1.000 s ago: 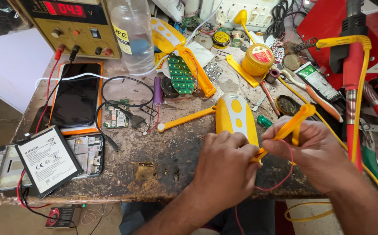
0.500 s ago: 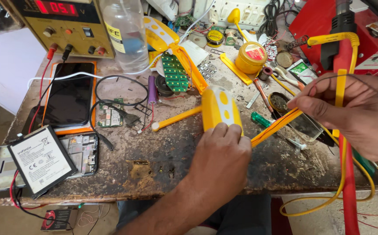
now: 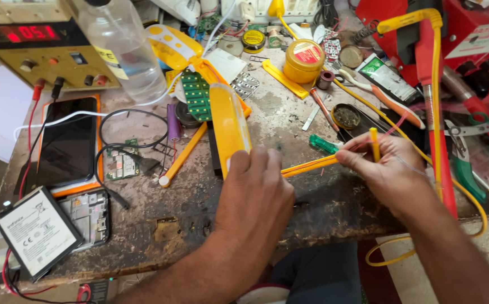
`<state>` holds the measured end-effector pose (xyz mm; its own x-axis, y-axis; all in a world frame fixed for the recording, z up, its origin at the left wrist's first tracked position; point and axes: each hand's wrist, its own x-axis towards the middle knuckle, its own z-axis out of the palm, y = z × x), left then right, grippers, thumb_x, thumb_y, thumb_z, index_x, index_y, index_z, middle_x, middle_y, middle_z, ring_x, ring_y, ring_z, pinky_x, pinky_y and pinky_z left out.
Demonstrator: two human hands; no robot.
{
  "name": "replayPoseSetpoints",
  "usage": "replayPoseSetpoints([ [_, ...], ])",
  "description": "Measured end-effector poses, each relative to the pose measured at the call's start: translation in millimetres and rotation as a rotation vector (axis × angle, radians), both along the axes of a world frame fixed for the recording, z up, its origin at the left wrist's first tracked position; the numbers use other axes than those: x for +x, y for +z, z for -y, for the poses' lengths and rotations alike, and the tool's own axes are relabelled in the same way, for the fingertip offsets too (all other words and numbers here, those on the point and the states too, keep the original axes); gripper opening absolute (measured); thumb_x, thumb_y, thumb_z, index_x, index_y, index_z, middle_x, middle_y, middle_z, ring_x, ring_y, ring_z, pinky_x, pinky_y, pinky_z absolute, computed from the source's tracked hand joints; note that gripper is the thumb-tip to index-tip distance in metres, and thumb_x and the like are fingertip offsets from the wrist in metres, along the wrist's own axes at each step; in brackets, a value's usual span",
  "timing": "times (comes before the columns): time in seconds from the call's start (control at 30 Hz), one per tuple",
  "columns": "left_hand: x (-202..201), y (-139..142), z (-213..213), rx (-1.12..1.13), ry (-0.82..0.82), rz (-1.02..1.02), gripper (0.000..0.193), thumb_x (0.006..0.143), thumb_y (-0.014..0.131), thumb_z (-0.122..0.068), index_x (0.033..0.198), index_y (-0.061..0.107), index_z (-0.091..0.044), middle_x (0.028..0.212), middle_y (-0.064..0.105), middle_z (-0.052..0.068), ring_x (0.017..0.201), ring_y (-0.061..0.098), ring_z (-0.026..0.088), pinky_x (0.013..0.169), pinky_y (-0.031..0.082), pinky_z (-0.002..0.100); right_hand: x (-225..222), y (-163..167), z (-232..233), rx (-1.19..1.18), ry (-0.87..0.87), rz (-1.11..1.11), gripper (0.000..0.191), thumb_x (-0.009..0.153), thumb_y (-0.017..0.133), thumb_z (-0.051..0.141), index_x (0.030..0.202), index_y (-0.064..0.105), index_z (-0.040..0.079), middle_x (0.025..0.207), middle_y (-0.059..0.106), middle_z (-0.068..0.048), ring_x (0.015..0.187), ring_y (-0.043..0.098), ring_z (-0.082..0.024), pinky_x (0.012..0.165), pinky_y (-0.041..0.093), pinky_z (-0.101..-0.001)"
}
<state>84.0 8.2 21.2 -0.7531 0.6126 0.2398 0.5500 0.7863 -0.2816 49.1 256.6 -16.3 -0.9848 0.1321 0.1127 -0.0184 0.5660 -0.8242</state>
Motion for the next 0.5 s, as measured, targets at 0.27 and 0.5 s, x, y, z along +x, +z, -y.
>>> replayPoseSetpoints([
  [0.27, -11, -7, 9, 0.124, -0.149, 0.022, 0.014, 0.075, 0.067, -0.020, 0.079, 0.078, -0.013, 0.091, 0.065, 0.005, 0.102, 0.058, 0.024, 0.091, 0.040, 0.043, 5, -13, 1, 0.044, -0.018, 0.033, 0.016, 0.084, 0.080, 0.016, 0.093, 0.080, 0.003, 0.080, 0.076, -0.002, 0.072, 0.065, -0.007, 0.066, 0.053, -0.0247],
  [0.5, -9, -23, -3, 0.571, -0.174, -0.307, 0.038, 0.075, 0.061, -0.026, 0.102, 0.075, -0.004, 0.092, 0.069, 0.009, 0.112, 0.062, 0.027, 0.112, 0.029, 0.059, 7, -13, 6, 0.123, -0.063, 0.006, 0.018, 0.083, 0.082, 0.019, 0.095, 0.081, 0.005, 0.079, 0.077, -0.003, 0.071, 0.066, -0.006, 0.066, 0.053, -0.0242],
])
